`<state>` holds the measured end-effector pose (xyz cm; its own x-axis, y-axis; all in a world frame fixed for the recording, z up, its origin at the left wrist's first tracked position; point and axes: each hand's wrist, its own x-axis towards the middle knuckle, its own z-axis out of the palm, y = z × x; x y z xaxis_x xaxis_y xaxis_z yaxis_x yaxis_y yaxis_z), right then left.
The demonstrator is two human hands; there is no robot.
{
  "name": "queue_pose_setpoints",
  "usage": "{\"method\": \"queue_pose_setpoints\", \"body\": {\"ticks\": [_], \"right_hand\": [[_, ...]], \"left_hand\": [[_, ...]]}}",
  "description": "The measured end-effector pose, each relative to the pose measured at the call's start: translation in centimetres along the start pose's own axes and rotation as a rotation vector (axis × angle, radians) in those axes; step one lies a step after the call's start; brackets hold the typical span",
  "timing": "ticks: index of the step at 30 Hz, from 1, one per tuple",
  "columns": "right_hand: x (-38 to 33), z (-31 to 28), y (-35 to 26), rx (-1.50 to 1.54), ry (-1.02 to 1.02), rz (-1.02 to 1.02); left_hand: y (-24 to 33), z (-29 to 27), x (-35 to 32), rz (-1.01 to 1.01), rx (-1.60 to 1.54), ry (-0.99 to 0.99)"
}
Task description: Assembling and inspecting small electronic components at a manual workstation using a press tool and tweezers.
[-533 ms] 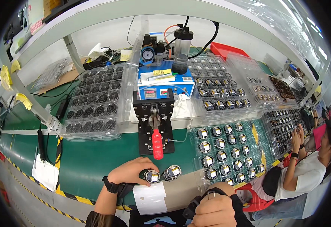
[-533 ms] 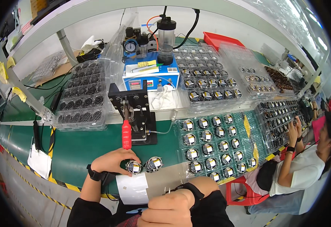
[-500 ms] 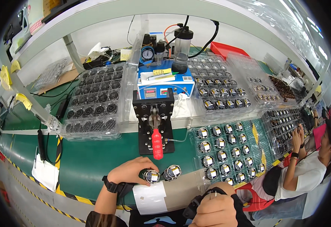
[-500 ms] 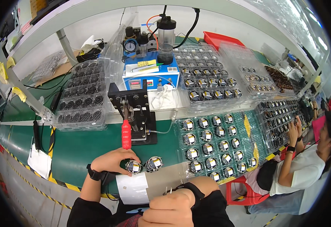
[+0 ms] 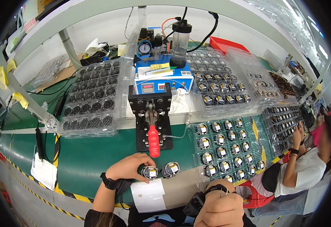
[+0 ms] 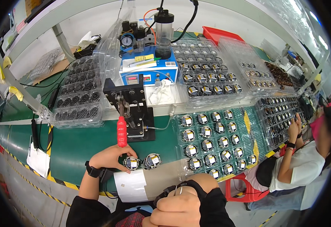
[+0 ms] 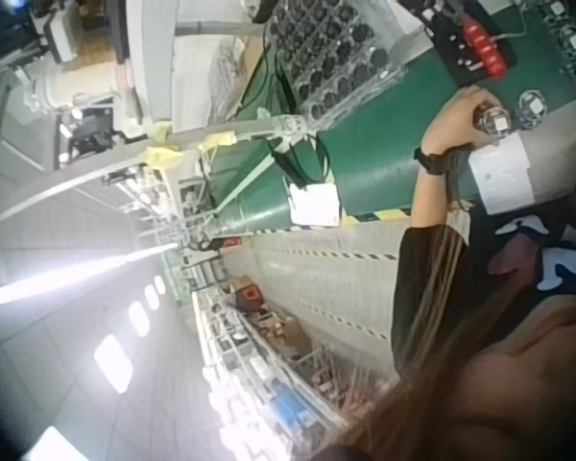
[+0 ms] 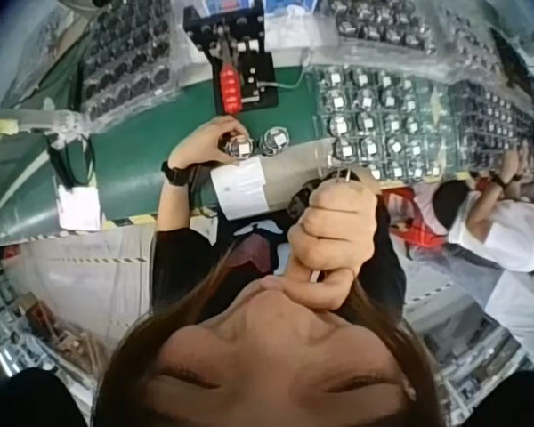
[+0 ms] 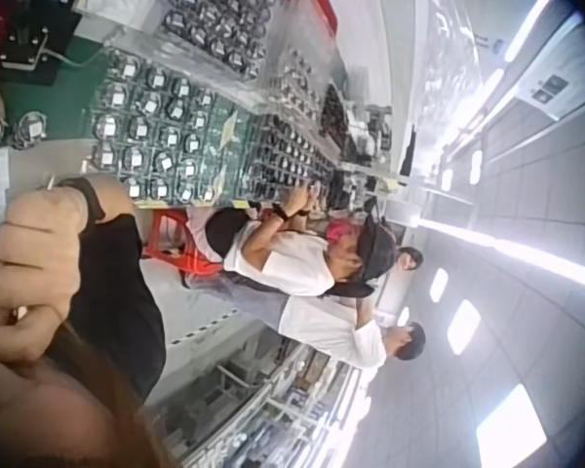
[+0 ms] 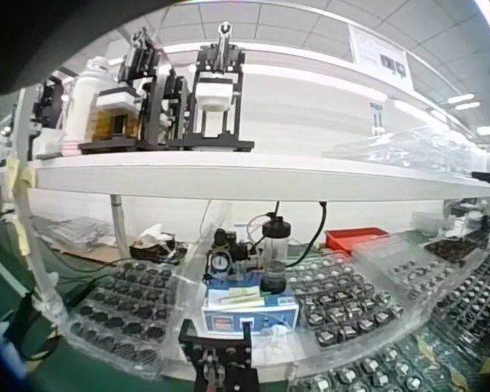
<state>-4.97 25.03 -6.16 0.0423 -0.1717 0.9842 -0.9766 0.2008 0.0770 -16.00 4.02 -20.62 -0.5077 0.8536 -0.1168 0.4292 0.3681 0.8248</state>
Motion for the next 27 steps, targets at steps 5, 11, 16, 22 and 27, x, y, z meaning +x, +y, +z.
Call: {"method": "queue_pose_setpoints", "body": {"ticks": [5, 11, 16, 22, 27], "right_hand": [[0.3, 3.0, 1.5, -0.157, 0.368, -0.149], [-0.2, -0.1, 0.8, -0.018, 0.032, -0.116], [0.0, -0.2, 1.0, -0.032, -0.036, -0.083], [-0.1, -0.1, 1.2, -0.008, -0.043, -0.062], [0.2, 0.4, 0.8, -0.034, -0.036, -0.017]], "left_hand": [[-0.4, -0.1, -0.1, 0.035, -0.011, 0.017], [0.3, -0.7, -0.3, -0.067, -0.128, 0.039], [0.4, -0.9, -0.2, -0.069, -0.212, 0.235], [-0.3, -0.8, -0.4, 0.008, -0.28, 0.431], [-0.7, -0.7, -0.3, 0.067, -0.459, 0.502]]}}
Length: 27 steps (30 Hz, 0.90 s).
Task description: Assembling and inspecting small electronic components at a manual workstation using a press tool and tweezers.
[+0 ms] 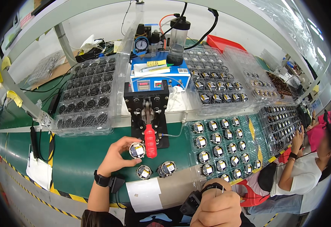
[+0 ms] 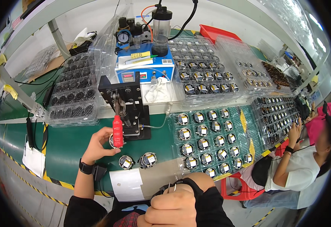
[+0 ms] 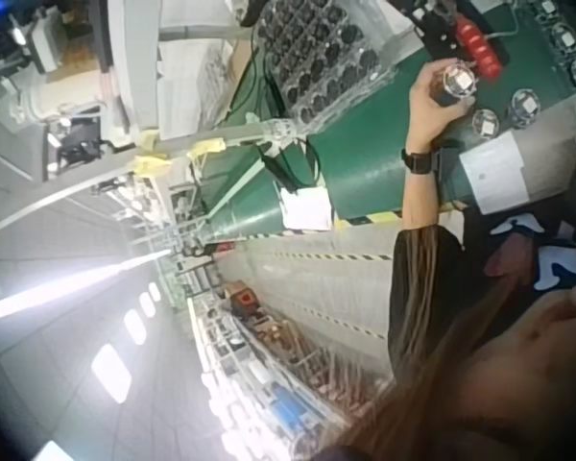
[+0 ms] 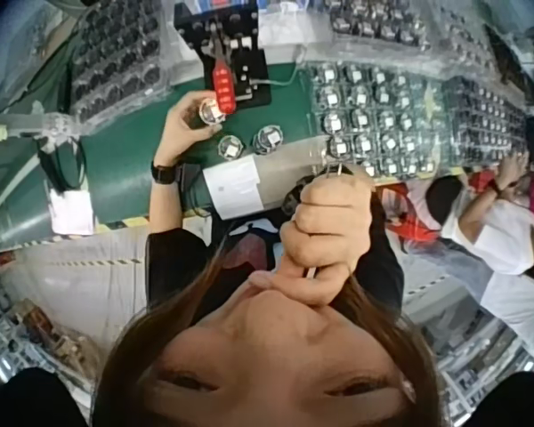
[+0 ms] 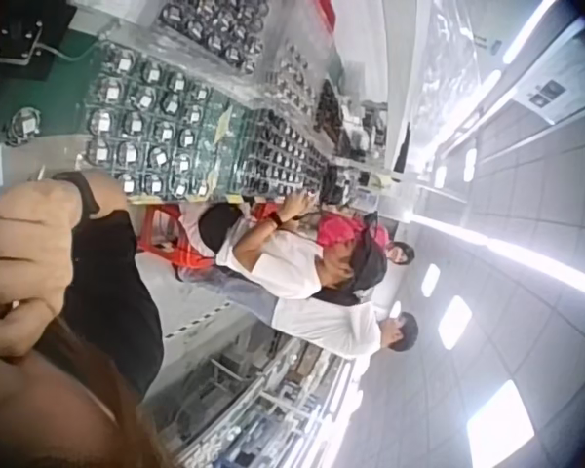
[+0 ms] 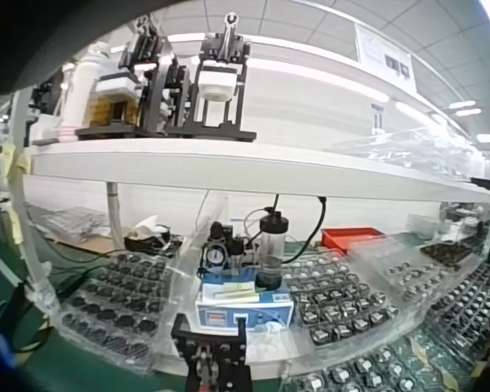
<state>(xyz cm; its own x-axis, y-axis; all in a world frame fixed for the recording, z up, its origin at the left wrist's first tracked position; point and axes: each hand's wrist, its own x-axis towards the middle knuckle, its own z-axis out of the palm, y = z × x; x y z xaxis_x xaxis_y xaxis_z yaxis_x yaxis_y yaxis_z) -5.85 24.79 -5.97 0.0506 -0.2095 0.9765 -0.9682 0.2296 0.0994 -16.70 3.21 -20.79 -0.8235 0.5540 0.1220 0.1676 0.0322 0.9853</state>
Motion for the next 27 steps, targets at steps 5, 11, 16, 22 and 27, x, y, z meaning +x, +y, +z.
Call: {"method": "queue_pose_setpoints", "body": {"ticks": [5, 11, 16, 22, 27], "right_hand": [[-0.4, 0.2, -0.1, 0.012, 0.044, 0.017], [-0.2, -0.3, 0.3, 0.054, -0.005, -0.041], [-1.4, 0.6, 0.1, 0.042, 0.062, -0.085], [-0.7, 0.7, 0.7, 0.05, 0.152, -0.037], [-0.6, -0.1, 1.7, 0.121, 0.195, -0.109]], "left_hand": [[-0.4, -0.5, 0.0, -0.005, -0.096, 0.069], [-0.1, -0.7, 0.2, -0.045, -0.141, 0.148], [-0.7, -1.3, 0.0, -0.052, -0.19, 0.152], [-1.2, -1.0, 0.7, -0.02, -0.284, 0.145], [-1.8, -1.5, 0.2, -0.021, -0.26, 0.172]]}}
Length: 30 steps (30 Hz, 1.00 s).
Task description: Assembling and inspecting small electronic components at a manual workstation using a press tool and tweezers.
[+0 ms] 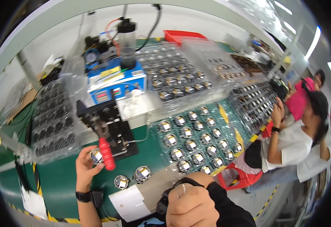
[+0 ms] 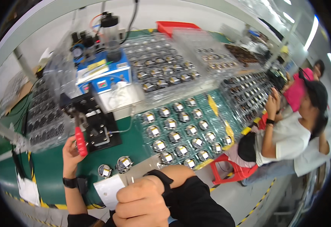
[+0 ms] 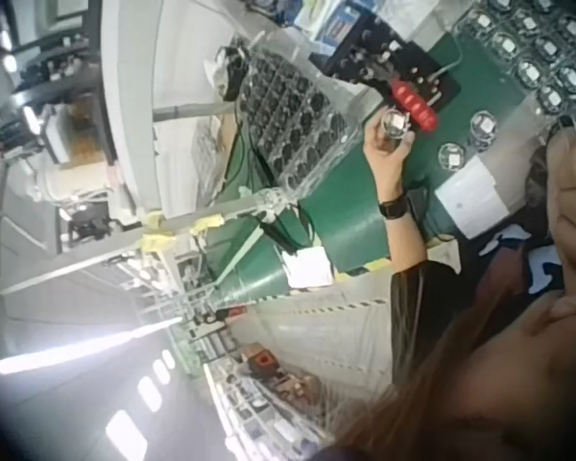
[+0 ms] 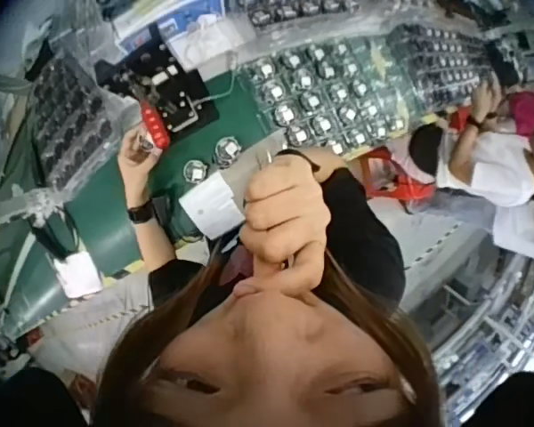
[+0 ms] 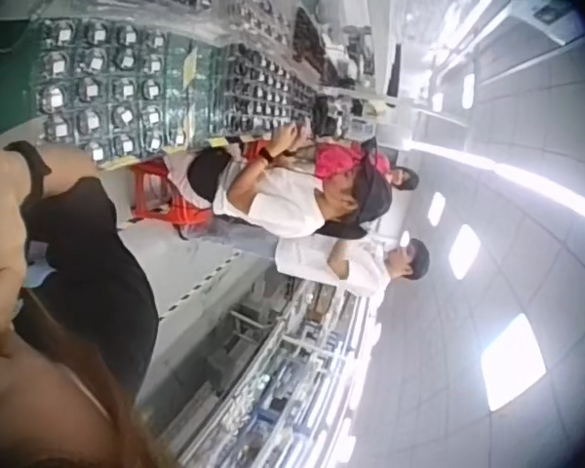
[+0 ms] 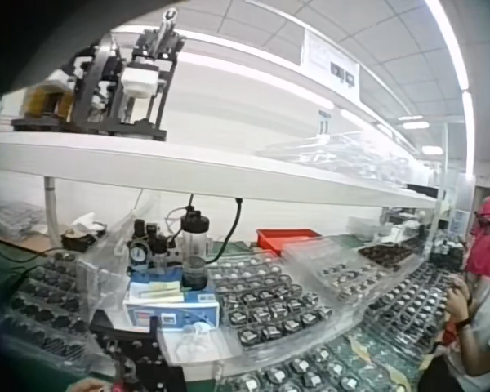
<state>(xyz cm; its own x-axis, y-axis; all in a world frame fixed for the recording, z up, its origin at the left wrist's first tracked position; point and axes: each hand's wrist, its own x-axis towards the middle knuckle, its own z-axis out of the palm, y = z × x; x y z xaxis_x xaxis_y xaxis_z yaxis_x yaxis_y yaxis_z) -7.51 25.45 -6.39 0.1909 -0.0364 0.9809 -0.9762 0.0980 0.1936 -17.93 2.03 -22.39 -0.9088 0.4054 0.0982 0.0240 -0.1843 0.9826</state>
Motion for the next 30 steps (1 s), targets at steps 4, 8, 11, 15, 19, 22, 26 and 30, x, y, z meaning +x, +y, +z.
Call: {"method": "queue_pose_setpoints", "body": {"ticks": [4, 8, 11, 15, 19, 22, 26, 30], "right_hand": [[0.4, -1.4, -0.1, -0.079, 0.049, -0.091], [0.3, -2.1, -1.0, -0.132, 0.103, -0.075], [0.8, -2.6, -1.8, -0.152, 0.071, -0.047], [1.1, -3.1, -1.9, -0.161, 0.076, -0.07], [1.2, -3.8, -1.9, -0.166, 0.035, -0.085], [1.3, -3.9, -1.8, -0.171, 0.016, -0.104], [0.6, -3.8, -1.8, -0.208, 0.028, -0.152], [0.4, -3.5, -1.7, -0.233, 0.048, -0.168]], "left_hand": [[0.0, 0.6, 0.2, -0.004, 0.046, 0.021], [0.0, 1.1, -0.1, 0.004, 0.048, 0.056], [-0.5, 0.7, 0.0, 0.015, 0.048, 0.038], [-1.1, -0.4, -0.1, 0.033, 0.076, 0.009], [-0.8, 0.3, 0.3, 0.037, 0.097, 0.005], [-0.1, 1.1, -0.1, 0.029, 0.138, 0.084], [-0.6, 0.3, 0.0, 0.022, 0.055, 0.04], [-0.3, 1.0, 0.2, -0.004, 0.072, 0.05]]}}
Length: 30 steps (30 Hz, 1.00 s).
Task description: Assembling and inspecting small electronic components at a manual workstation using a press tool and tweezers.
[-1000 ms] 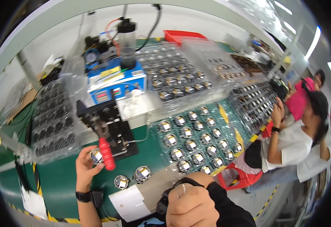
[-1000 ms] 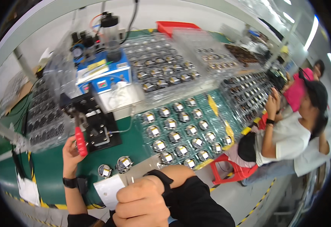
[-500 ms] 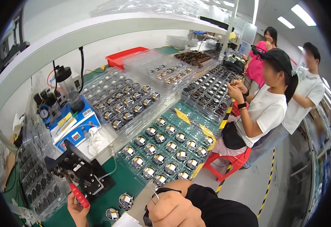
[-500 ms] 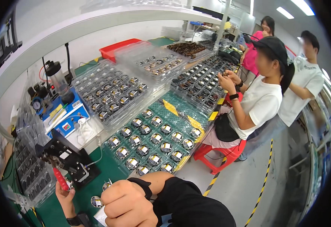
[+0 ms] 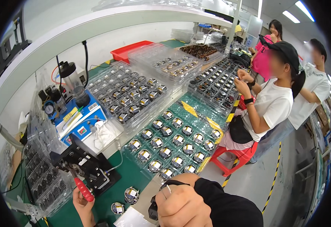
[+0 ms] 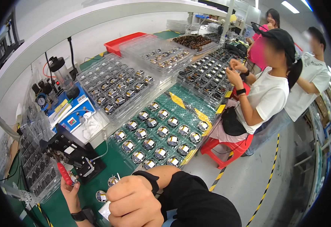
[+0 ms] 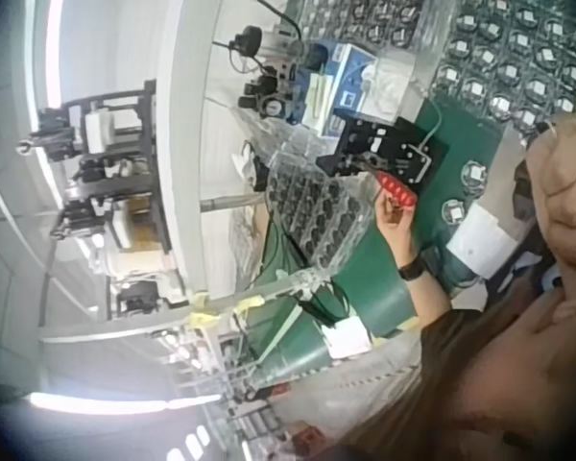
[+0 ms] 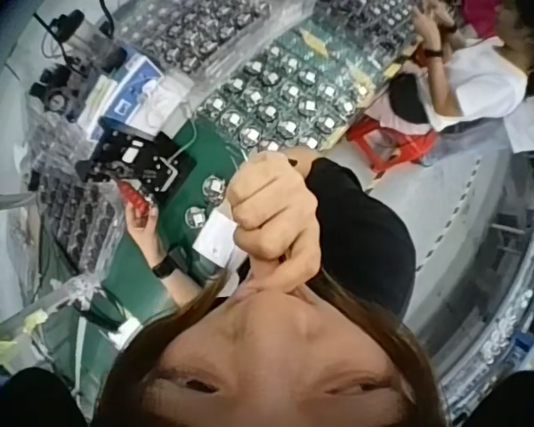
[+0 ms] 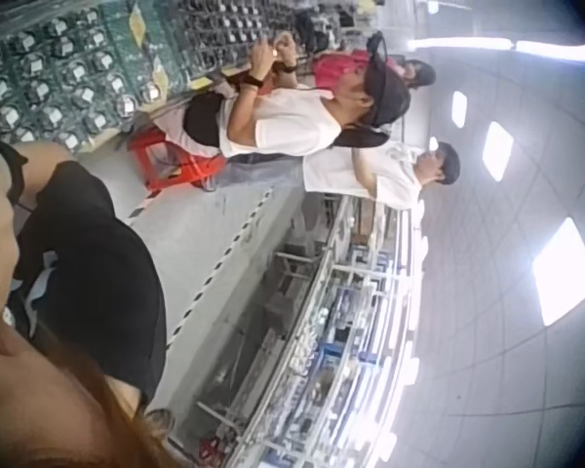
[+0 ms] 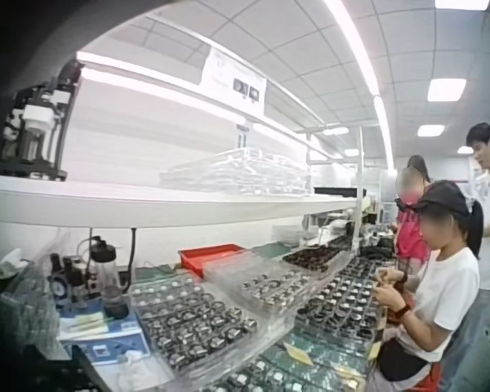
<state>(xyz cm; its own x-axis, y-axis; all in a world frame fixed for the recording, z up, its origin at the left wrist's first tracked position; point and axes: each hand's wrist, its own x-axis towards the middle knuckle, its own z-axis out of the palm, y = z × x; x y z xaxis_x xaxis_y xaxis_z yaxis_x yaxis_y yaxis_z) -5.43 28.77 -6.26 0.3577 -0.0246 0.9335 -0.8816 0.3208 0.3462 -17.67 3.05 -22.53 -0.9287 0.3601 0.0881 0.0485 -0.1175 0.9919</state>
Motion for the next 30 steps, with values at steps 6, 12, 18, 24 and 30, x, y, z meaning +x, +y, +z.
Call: {"method": "queue_pose_setpoints", "body": {"ticks": [6, 12, 18, 24, 30], "right_hand": [[1.1, 0.3, 0.2, 0.0, -0.126, 0.025], [-0.6, 2.6, 0.8, 0.078, -0.024, 0.065], [0.7, 2.2, 0.5, 0.029, -0.035, 0.087], [-1.5, -0.7, 0.4, 0.17, -0.053, 0.36], [0.2, -1.6, -0.3, 0.277, 0.077, 0.275]], "left_hand": [[0.6, 1.6, 0.2, -0.01, -0.031, 0.012], [-0.7, -0.5, 0.4, 0.003, -0.037, 0.157], [-1.8, -1.2, 1.3, 0.011, -0.017, 0.131], [-1.3, -1.2, -1.0, 0.01, 0.063, 0.144], [-3.8, -3.5, 0.6, 0.036, -0.034, 0.047]]}}
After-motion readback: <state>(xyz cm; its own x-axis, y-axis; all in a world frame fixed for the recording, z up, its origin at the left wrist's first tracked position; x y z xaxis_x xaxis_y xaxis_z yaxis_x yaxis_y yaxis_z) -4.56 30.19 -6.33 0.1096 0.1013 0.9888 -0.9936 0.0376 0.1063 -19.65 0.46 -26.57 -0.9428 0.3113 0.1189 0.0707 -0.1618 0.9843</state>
